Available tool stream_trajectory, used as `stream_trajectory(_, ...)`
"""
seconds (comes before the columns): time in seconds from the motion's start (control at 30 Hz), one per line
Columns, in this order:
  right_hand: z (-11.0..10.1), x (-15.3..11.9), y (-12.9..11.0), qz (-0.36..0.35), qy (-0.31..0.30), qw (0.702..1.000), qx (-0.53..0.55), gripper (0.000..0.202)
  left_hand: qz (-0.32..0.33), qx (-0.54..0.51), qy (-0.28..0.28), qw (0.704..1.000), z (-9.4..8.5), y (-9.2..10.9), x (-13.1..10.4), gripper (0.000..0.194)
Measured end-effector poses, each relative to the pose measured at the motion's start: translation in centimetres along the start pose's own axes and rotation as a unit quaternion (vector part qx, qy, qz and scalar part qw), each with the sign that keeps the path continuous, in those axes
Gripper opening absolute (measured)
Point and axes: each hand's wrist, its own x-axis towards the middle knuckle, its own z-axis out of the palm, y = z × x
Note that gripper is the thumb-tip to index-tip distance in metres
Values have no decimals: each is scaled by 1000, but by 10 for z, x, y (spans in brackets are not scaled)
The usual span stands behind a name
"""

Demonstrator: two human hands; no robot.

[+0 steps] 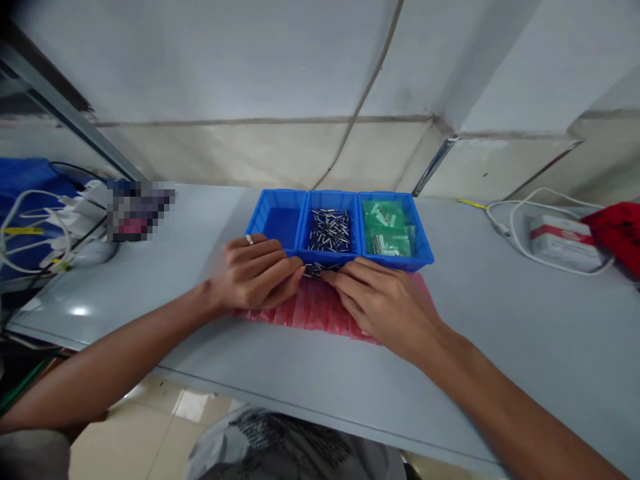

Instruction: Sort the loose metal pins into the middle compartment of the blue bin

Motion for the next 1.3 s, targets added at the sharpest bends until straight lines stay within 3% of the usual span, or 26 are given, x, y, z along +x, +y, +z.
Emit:
stream_trajectory(0.17, -1, 1, -3, -27, 5, 996, -87, 18, -6, -16, 5, 1000, 3, -1, -1, 26)
stream_trajectory(0.37, -1, 5, -8, -32, -8, 994, -107, 20, -68, -145, -11, 987, 4, 2, -4, 12)
stream_trajectory(0.63, 10, 4, -5, 30, -13, 998, 45, 21, -3, -122, -22, 992, 4, 4, -5, 14)
stream_trajectory(0.8, 4, 7, -13, 86, 69, 989, 99, 27, 8, -103, -14, 995, 4, 2, -5, 11)
stream_trajectory(0.9, -5, 10, -17, 145, 122, 964, 187, 20, 9, -94, -11, 995, 3, 1, -4, 10)
stream_trajectory(1.0, -13, 12, -19, 217, 152, 920, 290, 12, 10, -95, -6, 995, 1, 2, -3, 5)
stream_trajectory(1.13, -15, 16, -24, 294, 137, 852, 411, 16, 7, -112, -12, 994, 0, 5, -2, 26)
stream_trajectory(1.3, -13, 19, -29, 313, 136, 808, 480, 28, 7, -130, -5, 992, 1, 12, 0, 12)
